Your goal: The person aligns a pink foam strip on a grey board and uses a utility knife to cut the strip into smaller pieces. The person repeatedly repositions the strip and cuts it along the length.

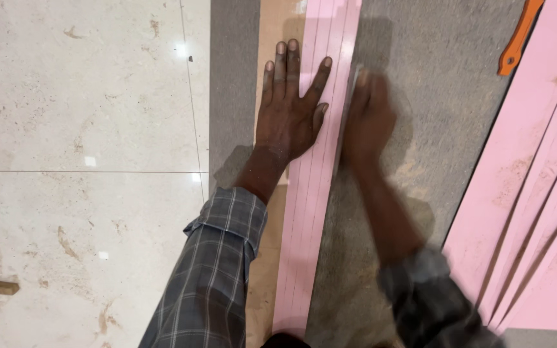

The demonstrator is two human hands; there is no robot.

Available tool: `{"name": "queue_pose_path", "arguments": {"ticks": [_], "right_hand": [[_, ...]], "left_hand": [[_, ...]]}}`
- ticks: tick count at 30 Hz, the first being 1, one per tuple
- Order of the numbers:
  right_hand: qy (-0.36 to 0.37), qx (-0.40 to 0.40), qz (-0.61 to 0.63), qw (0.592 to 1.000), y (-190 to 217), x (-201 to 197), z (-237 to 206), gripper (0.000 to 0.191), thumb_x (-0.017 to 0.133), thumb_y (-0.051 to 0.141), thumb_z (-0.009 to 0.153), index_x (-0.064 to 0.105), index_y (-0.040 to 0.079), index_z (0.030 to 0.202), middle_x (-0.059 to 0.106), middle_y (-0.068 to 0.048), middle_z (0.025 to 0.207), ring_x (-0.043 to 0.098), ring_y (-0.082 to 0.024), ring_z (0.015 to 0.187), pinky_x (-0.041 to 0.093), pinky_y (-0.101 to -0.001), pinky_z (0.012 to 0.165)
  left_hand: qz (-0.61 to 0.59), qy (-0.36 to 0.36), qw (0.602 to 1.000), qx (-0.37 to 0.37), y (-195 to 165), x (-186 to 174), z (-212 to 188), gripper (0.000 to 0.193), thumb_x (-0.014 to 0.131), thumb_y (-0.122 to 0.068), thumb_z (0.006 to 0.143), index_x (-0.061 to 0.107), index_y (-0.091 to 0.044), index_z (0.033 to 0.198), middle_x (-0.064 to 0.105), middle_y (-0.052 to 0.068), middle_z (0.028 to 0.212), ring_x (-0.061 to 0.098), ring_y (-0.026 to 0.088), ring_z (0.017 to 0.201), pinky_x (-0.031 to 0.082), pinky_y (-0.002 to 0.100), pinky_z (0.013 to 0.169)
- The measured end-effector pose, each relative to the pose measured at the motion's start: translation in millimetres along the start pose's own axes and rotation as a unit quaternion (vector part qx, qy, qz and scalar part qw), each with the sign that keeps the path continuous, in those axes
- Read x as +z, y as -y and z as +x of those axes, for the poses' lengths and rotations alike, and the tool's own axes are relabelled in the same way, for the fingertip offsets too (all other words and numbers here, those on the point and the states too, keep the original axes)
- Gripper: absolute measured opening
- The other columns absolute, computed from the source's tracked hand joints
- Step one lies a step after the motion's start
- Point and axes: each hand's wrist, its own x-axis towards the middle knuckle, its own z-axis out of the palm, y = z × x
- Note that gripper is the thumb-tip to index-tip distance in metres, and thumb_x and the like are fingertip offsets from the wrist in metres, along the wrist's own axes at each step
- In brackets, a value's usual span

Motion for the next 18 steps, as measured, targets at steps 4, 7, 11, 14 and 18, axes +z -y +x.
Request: {"name": "queue_pose_path", "arguments": {"ticks": [4, 7, 11, 14, 18], "right_hand": [[0.074, 0.069, 0.013, 0.995, -17.7, -42.8, -153.3, 0.038, 0.045, 0.028, 0.111, 0.068, -0.001, 0.119, 0.073, -0.015, 0.091, 0.069, -0.022, 0.072, 0.056, -0.0358, 0.063], [0.031, -0.009, -0.017, 0.999, -25.8, -50.9, -191.9, 0.037, 0.047, 0.028, 0.116, 0.067, -0.004, 0.120, 0.072, -0.020, 0.105, 0.073, -0.026, 0.090, 0.058, -0.0349, 0.077], [0.112, 0.176, -0.103, 0.973, -6.5, -18.4, -70.5, 0.035, 0.050, 0.028, 0.113, 0.069, -0.001, 0.111, 0.075, -0.021, 0.095, 0.074, -0.029, 0.081, 0.057, -0.0402, 0.074], [-0.030, -0.111, -0.060, 0.992, 7.9, 19.2, 76.2, 0.027, 0.053, 0.021, 0.118, 0.067, -0.001, 0.122, 0.073, -0.022, 0.106, 0.072, -0.035, 0.089, 0.055, -0.0439, 0.075], [-0.034, -0.089, 0.034, 0.995, -5.4, 57.0, 183.0, 0.029, 0.051, 0.017, 0.117, 0.061, 0.002, 0.095, 0.064, -0.012, 0.076, 0.052, -0.012, 0.065, 0.044, -0.0357, 0.058]], "left_hand": [[-0.004, -0.055, 0.998, 0.032, 0.4, 6.3, 1.8, 0.070, 0.046, -0.044, 0.114, 0.006, -0.025, 0.168, 0.000, 0.020, 0.174, 0.002, 0.036, 0.163, 0.008, 0.059, 0.134], [-0.015, -0.002, 1.000, 0.021, 1.4, 5.3, 6.1, 0.071, 0.047, -0.042, 0.111, 0.008, -0.024, 0.167, 0.001, 0.022, 0.172, 0.005, 0.038, 0.161, 0.010, 0.061, 0.130], [-0.039, -0.028, 0.998, 0.040, 4.5, 0.0, 8.0, 0.071, 0.047, -0.041, 0.112, 0.008, -0.022, 0.168, 0.002, 0.023, 0.173, 0.006, 0.040, 0.162, 0.011, 0.063, 0.130], [-0.037, 0.011, 0.999, 0.029, 6.5, -2.9, 7.2, 0.071, 0.048, -0.042, 0.110, 0.013, -0.020, 0.167, 0.007, 0.024, 0.172, 0.010, 0.041, 0.161, 0.012, 0.063, 0.129], [-0.020, -0.015, 0.999, 0.036, 7.3, -5.7, 8.5, 0.069, 0.048, -0.043, 0.110, 0.018, -0.020, 0.167, 0.010, 0.025, 0.172, 0.013, 0.040, 0.161, 0.012, 0.062, 0.131]]}}
